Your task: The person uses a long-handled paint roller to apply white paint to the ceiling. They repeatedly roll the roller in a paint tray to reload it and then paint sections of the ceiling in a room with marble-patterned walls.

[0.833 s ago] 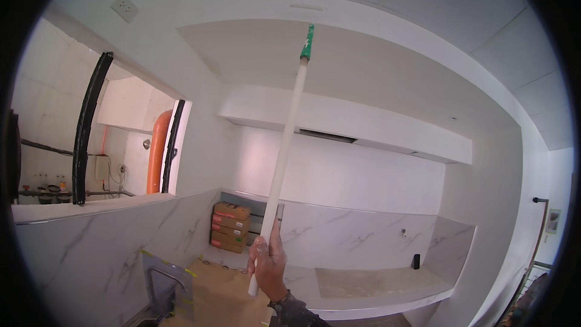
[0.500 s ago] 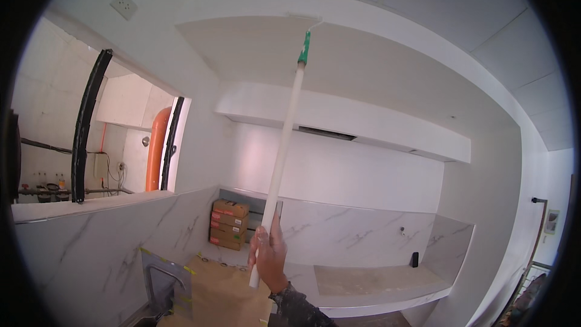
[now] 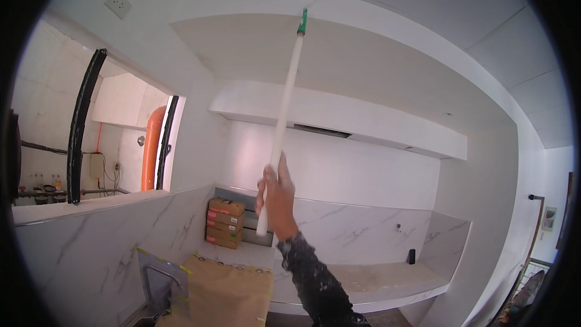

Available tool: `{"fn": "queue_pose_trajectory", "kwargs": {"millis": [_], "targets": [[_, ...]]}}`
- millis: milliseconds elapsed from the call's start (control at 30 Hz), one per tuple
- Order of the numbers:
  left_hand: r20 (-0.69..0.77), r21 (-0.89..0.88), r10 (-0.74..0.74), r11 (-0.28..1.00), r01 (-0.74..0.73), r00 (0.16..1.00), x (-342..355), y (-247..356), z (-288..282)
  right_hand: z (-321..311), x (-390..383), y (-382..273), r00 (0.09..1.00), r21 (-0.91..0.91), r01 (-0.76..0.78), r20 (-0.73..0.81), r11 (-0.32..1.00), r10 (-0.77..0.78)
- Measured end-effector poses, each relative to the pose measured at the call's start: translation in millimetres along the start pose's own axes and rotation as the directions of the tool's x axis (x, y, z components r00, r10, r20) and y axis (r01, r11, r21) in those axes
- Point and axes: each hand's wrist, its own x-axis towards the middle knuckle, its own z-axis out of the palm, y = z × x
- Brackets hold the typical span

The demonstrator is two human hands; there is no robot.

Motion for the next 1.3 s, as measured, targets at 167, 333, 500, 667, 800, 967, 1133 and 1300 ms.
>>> {"fn": "queue_pose_trajectory", "kwargs": {"millis": [167, 333, 500, 667, 800, 967, 1133, 1300], "targets": [[0.032, 0.014, -0.014, 1.000, 0.013, 0.999, 8, 0, -2, -9, -102, 31, 0.994, -0.025, -0.099, -0.037, 0.995, 0.098], [0.128, 0.025, -0.016, 1.000, 0.013, 0.992, 14, 2, -8, -25, -144, 41, 0.991, 0.132, -0.093, -0.080, 0.987, 0.104], [0.108, 0.028, -0.042, 0.999, 0.040, 0.993, 10, 7, -16, -48, -133, 32, 0.992, 0.093, -0.073, -0.098, 0.993, 0.082], [0.135, -0.018, -0.027, 0.999, 0.030, 0.991, 9, 4, -18, -58, -125, 29, 0.987, 0.039, -0.065, -0.142, 0.997, 0.069], [0.071, -0.007, -0.002, 1.000, 0.002, 0.997, 10, 3, -7, -61, -85, 18, 0.989, -0.036, -0.033, -0.148, 0.999, 0.027], [0.085, 0.018, -0.010, 1.000, 0.009, 0.996, 14, 4, 3, -67, -8, -16, 0.993, -0.046, -0.008, -0.119, 0.999, 0.002], [0.103, 0.023, -0.015, 1.000, 0.013, 0.995, 19, 4, 0, -68, 23, -35, 0.997, 0.053, 0.053, -0.054, 0.997, -0.050], [0.126, 0.023, -0.019, 1.000, 0.017, 0.992, 24, 3, 1, -48, -67, -37, 0.973, -0.007, -0.149, -0.181, 0.989, 0.145]]}}
